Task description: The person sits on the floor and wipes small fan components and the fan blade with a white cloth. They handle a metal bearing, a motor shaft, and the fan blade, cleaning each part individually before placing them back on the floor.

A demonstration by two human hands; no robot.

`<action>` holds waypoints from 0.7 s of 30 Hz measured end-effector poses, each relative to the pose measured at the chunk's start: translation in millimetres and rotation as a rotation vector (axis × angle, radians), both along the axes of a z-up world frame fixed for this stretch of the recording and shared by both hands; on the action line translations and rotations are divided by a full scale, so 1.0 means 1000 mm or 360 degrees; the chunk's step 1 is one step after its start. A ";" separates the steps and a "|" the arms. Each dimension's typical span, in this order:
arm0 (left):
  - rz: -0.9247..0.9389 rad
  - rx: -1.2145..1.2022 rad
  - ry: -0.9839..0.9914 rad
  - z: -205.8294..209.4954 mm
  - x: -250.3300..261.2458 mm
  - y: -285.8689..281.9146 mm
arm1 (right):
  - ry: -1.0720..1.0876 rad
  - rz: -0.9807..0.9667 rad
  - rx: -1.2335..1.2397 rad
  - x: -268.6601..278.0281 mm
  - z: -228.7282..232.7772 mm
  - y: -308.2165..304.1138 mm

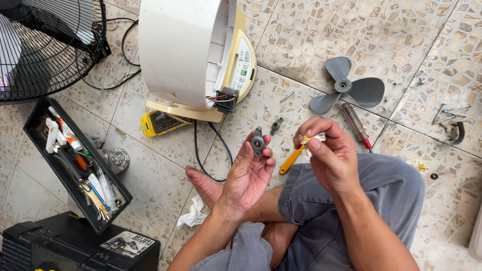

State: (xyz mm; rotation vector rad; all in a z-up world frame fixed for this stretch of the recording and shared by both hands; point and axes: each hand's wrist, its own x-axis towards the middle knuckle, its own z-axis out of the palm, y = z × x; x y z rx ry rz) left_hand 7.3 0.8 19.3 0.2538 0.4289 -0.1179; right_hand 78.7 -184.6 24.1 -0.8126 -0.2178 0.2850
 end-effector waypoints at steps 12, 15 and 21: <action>-0.0036 0.0045 0.0002 0.013 0.001 -0.004 | 0.0087 -0.0101 -0.0065 0.004 -0.008 0.001; -0.0022 0.0087 0.0005 0.015 0.001 -0.004 | 0.0126 -0.0123 -0.0064 0.004 -0.008 0.002; -0.0045 0.0181 -0.0057 0.009 -0.002 0.002 | 0.0332 -0.0218 -0.0173 0.006 -0.007 0.004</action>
